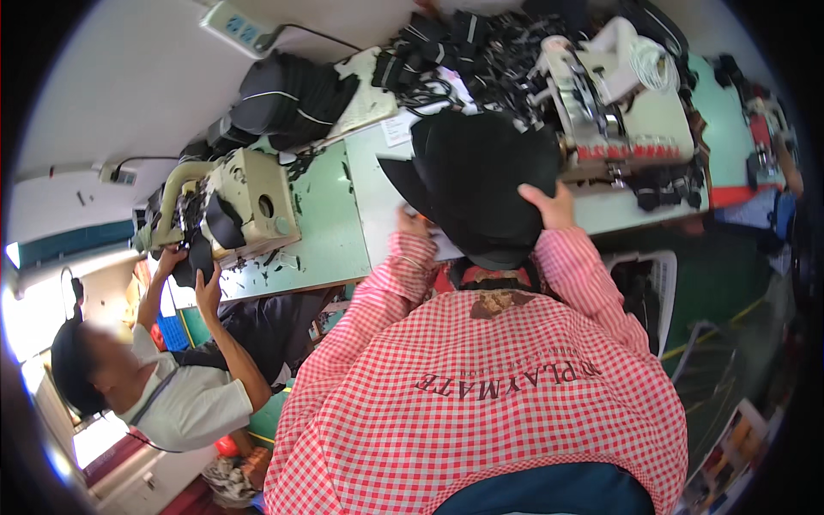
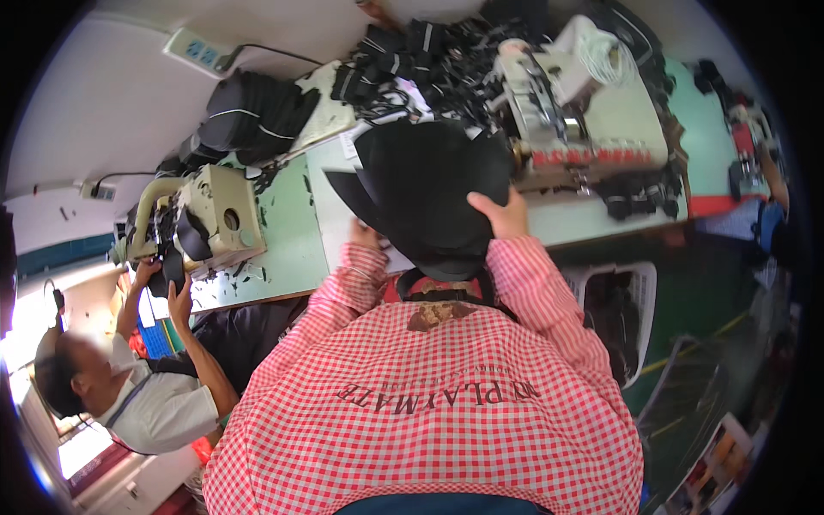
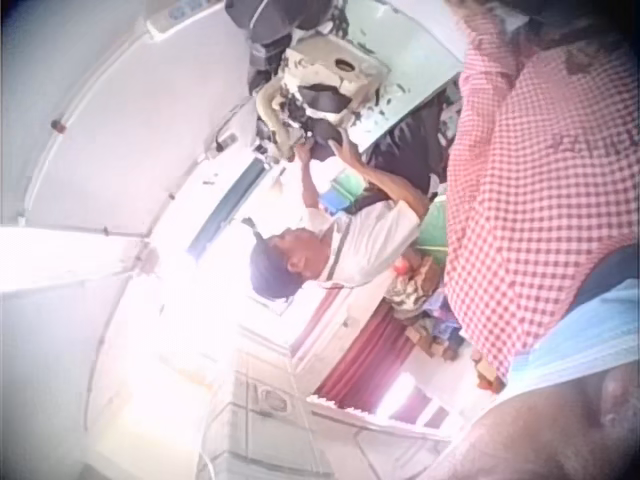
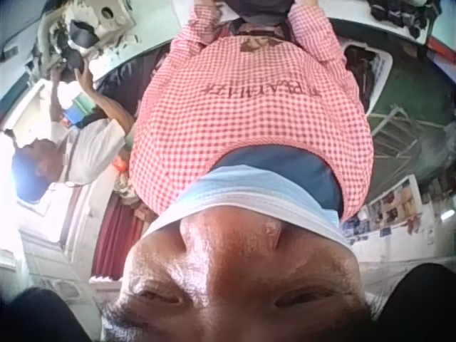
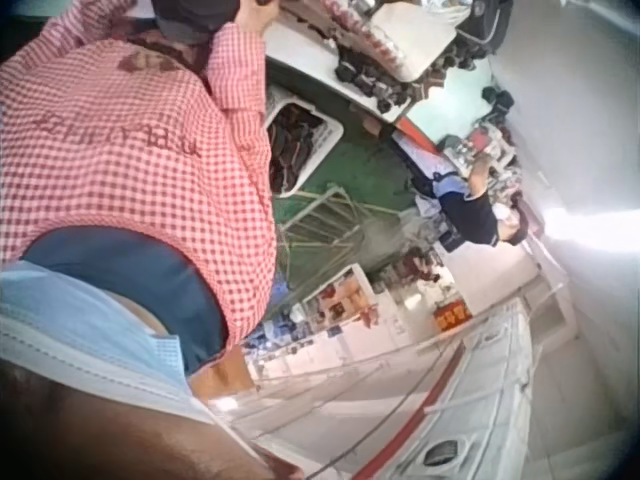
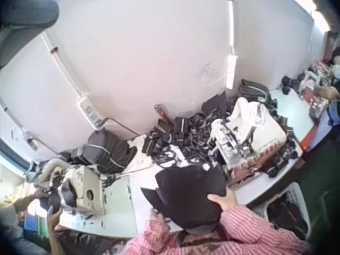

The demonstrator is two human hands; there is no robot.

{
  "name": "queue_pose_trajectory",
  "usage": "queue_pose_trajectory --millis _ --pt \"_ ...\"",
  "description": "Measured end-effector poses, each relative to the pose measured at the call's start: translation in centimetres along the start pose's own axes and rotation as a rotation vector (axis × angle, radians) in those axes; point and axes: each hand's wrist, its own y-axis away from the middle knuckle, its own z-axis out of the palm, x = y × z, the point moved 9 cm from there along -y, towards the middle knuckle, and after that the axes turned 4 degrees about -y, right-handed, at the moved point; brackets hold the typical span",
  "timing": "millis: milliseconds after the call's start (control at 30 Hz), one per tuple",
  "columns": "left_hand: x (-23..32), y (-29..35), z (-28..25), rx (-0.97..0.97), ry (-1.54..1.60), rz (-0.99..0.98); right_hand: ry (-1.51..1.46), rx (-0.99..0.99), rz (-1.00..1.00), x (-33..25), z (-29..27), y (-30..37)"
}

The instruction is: The person feeds leather pieces through a skiving machine by hand to trim their edges, sorts and stacks the finished pieces, and places a stack into a basket.

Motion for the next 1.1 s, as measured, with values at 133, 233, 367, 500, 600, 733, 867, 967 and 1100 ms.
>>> queue_pose_trajectory --millis 133,233,367,500,600,733,867,967,1100 --pt "10.1 -3.3 -3.8 0.063 -0.511 0.594 0.103 -0.046 0.057 8.1 -0.8 -0.1" --pt "12.3 -7.7 -0.3 -0.202 -0.511 0.453 0.3 0.072 0.107 8.3 -2.0 0.7" --pt "13.3 -5.4 8.4 -0.309 -0.798 0.453 0.086 0.176 0.257 15.9 -6.0 0.0" --pt "13.8 -1.7 10.0 -0.641 -1.033 0.507 0.216 0.118 0.12 4.1 -0.6 2.1" --pt "17.8 -3.5 10.5 -0.56 -1.366 0.563 0.445 0.312 0.285 5.4 -4.7 1.4" --pt "16.9 -1.2 14.4 -0.874 -1.241 0.47 0.267 -0.005 -0.017 5.8 0.4 0.0" --pt "18.4 -2.2 14.5 -0.857 -1.436 0.487 0.483 -0.019 0.197 5.7 -0.5 -0.8" --pt "18.2 0.8 17.1 -1.016 -1.565 0.735 0.338 -0.212 0.196 5.8 0.2 -1.0" --pt "18.5 1.2 17.7 -0.916 -1.631 0.753 0.493 -0.259 0.151 4.1 -0.1 -0.4"
